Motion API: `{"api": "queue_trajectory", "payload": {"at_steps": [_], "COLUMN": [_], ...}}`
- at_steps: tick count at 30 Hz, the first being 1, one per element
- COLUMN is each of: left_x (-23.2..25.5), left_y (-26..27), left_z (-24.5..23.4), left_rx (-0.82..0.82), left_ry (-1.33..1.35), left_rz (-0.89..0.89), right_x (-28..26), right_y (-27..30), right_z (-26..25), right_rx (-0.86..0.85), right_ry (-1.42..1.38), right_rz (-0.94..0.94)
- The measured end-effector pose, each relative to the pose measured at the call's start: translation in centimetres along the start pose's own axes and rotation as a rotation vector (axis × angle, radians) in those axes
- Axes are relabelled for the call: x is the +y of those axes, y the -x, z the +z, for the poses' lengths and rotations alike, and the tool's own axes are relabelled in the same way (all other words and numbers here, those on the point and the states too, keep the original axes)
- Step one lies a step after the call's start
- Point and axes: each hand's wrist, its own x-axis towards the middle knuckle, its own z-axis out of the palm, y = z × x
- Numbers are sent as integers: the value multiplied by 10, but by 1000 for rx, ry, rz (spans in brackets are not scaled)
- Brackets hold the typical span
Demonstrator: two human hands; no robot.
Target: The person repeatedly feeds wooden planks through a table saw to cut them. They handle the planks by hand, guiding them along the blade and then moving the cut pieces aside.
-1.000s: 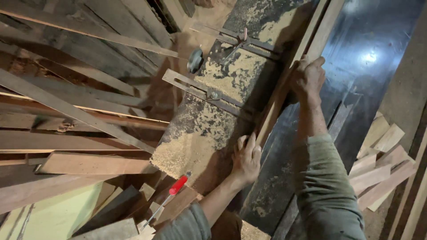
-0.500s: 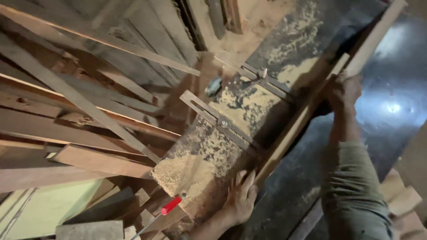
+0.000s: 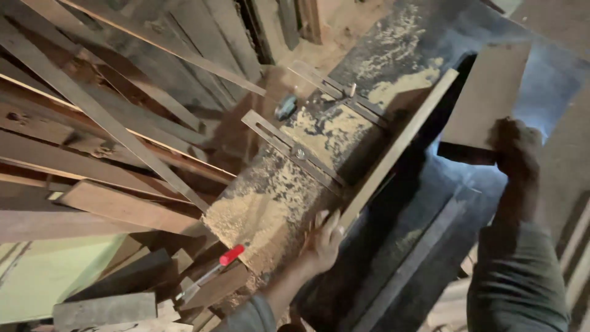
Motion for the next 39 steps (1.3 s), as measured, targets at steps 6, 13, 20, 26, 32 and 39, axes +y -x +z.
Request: {"api": "queue_trajectory", "payload": {"at_steps": [6, 13, 20, 26, 32, 39], "left_x": [-28, 30, 61, 38, 42, -12], "left_y": [-6, 146, 222, 312, 341, 308], "left_z": [16, -3, 48, 2, -61, -54], "left_rx": [481, 665, 203, 169, -143, -9], "left_ry": [-64, -402, 29, 28, -258, -335], "left_rz": [479, 943, 1217, 1058, 435, 441], "right_x": [20, 14, -126, -302, -505, -616], "right_y": [88, 182, 203, 213, 223, 251], "right_z": [-222, -484, -660, -722, -676, -521], "right_rx": [-181, -253, -246, -156, -4, 355], "right_ry": [-719, -1062, -1437, -1820, -1809, -1806], "right_rz": [221, 674, 1131, 1470, 1249, 1310]}}
